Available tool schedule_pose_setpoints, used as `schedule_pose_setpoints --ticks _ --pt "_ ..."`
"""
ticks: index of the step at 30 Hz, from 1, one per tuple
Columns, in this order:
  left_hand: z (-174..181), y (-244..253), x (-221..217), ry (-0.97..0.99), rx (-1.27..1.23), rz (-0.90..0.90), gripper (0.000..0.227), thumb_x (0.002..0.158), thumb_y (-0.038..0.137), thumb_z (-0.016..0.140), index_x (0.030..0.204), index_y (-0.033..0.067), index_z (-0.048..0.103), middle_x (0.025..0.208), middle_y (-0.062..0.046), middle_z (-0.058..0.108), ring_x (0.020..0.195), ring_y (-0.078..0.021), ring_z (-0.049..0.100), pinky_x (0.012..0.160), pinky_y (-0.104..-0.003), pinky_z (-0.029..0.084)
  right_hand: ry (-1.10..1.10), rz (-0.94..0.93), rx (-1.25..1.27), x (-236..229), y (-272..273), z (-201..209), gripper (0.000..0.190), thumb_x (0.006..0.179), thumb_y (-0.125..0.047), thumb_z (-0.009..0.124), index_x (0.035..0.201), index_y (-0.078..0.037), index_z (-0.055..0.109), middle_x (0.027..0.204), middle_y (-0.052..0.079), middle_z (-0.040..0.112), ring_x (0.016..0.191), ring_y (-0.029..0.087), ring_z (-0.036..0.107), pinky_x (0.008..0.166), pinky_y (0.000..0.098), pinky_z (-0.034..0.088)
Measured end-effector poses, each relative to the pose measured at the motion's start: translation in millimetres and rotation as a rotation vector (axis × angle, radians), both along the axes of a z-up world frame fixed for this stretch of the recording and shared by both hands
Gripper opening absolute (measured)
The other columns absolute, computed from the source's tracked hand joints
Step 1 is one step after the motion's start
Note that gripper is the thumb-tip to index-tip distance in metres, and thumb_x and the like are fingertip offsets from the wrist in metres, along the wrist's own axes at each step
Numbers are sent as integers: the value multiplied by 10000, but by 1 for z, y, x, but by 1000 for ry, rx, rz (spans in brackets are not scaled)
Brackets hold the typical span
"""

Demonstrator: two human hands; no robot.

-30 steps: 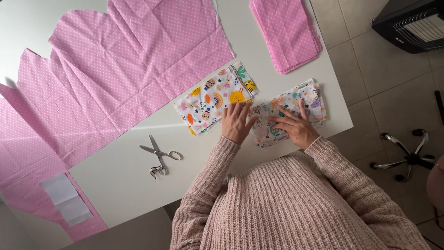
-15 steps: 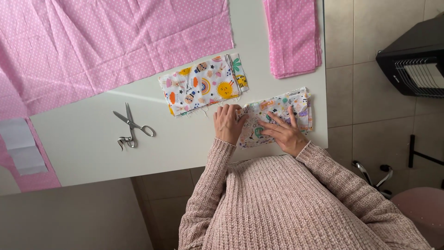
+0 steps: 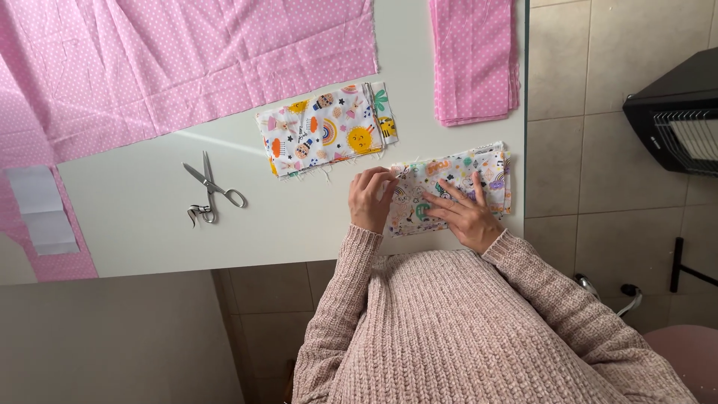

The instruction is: Organizing and folding small pieces of patterned fabric on a workstation.

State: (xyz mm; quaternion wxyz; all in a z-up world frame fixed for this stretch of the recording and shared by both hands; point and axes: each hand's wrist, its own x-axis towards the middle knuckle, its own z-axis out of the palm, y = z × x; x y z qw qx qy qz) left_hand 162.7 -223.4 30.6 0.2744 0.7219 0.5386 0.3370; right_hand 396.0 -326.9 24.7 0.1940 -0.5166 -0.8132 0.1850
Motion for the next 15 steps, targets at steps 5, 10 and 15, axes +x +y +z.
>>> schedule_pose_setpoints --ticks 5,10,15 --pt "-5 10 6 2 11 -21 114 897 263 754 926 219 653 1137 7 685 955 -246 657 836 -375 515 18 -28 15 1 5 -4 414 913 -47 593 1242 -291 655 1580 -127 473 1509 224 353 1214 694 -11" --pt "-18 10 7 64 -56 9 313 872 384 757 1098 218 618 1028 0 645 890 -227 621 822 -383 507 13 -46 5 0 0 -7 410 888 -53 607 1218 -289 661 1567 -141 485 1513 204 350 1228 671 -24" --pt "-18 10 5 -45 -76 13 220 826 199 816 987 188 666 830 18 601 781 -213 597 753 -338 506 34 -44 -35 -3 0 5 400 893 -22 611 1197 -272 682 1562 -125 496 1512 207 345 1222 674 -36"
